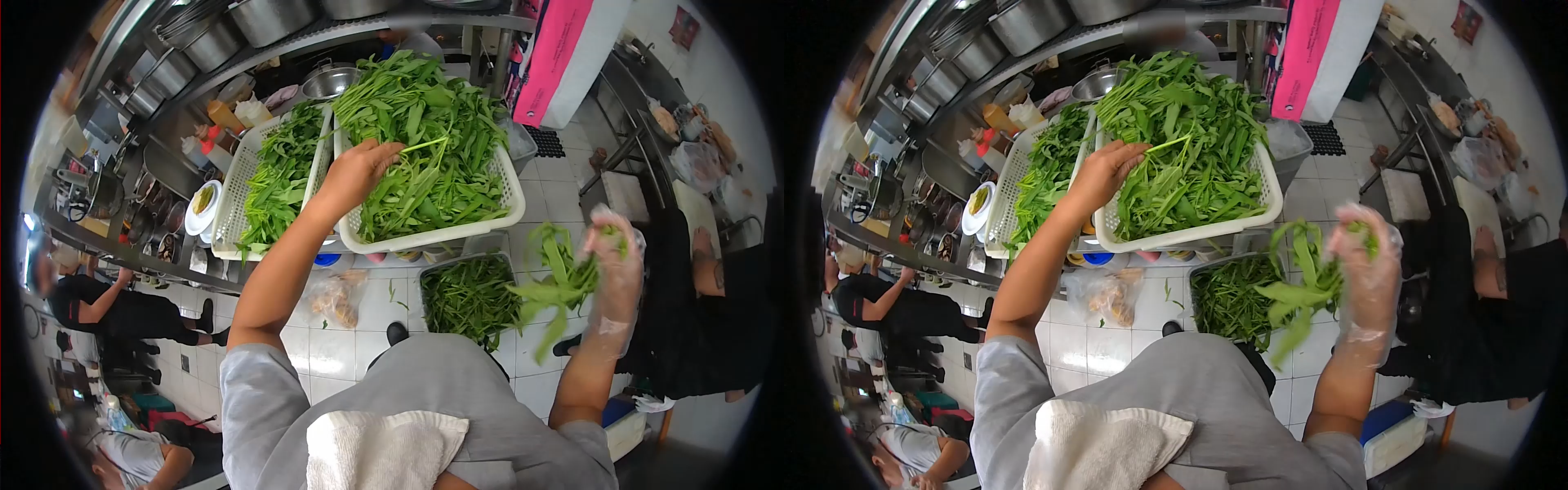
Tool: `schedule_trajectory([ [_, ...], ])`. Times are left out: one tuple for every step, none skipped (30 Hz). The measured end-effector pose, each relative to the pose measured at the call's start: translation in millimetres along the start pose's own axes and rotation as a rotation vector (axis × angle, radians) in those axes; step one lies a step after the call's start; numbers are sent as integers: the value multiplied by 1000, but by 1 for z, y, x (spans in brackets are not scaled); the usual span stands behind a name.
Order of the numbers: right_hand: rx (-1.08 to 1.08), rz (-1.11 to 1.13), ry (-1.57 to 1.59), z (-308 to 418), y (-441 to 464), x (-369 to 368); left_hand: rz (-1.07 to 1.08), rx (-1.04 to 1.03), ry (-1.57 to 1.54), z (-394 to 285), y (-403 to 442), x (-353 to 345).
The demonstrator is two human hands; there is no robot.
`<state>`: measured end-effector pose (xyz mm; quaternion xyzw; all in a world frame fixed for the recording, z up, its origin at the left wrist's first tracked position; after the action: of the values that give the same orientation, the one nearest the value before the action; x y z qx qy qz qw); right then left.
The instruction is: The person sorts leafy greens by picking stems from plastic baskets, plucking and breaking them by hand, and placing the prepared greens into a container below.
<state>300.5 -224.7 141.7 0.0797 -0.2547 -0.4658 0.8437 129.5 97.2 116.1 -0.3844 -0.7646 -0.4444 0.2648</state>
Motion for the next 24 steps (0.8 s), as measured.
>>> schedule_trajectory([
  [0, -7, -6, 11, 7, -5, 0, -7, -5, -10, -1, -2],
  [169, -12, -195, 37, 14, -13, 15, -3, 14, -18, -2, -6],
  [334, -15, -386, 63, 17, -24, 32, 2, 33, -26, -3, -10],
  [424, -20, -434, 84, 22, -33, 52, -7, 18, -36, -3, -15],
  [511, -25, -482, 102, 25, -43, 59, -14, 11, -43, -5, -20],
  [610, 0, -548, 113, 27, -60, 51, -53, 3, -53, -5, -23],
  [710, 25, -613, 120, 27, -77, 43, -92, -5, -60, -6, -26],
  [780, 13, -657, 119, 28, -95, 37, -117, -33, -63, -6, -31],
  [852, 0, -701, 110, 26, -114, 42, -124, -38, -66, -6, -34],
  [847, -4, -706, 92, 30, -129, 46, -111, -96, -68, -6, -37],
  [987, -62, -897, 77, 22, -152, 49, -96, -153, -70, -7, -39],
  [1128, -120, -1087, 65, 11, -172, 33, -74, -190, -76, -6, -38],
  [1127, -120, -1087, 57, 4, -176, 34, -74, -190, -79, -7, -42],
  [1161, -201, -1168, 54, -10, -178, 22, -38, -268, -79, -7, -43],
  [1198, -284, -1242, 53, -19, -183, 6, 1, -343, -77, -9, -43],
  [998, 130, -1056, 32, 0, -200, 19, 26, -360, -74, -12, -48],
  [1011, 135, -1048, 30, -2, -196, 8, 35, -356, -74, -16, -51],
  [826, 241, -887, 31, 5, -182, 9, 14, -379, -80, -23, -56],
  [637, 341, -724, 22, 8, -172, 13, -8, -404, -85, -29, -62],
  [646, 349, -721, 19, 2, -167, 4, -1, -401, -85, -35, -68],
  [599, 303, -598, 15, 0, -153, 41, -20, -406, -89, -42, -79],
  [549, 257, -473, 11, -3, -139, 80, -40, -409, -94, -50, -90],
  [557, 263, -467, 7, -10, -133, 77, -36, -410, -101, -56, -99],
  [447, 325, -453, -9, -14, -129, 75, -33, -410, -109, -64, -110],
])
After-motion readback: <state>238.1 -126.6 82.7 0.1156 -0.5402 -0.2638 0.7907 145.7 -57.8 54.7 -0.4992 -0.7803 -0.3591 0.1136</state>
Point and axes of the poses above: each hand's wrist, its own y-axis towards the middle knuckle, its own x-axis out of the back of the hand, z = x × y, the point moved 10 cm from there along y, towards the middle knuckle, and after that the axes turned 12 degrees about -y, right-handed, at the moved point
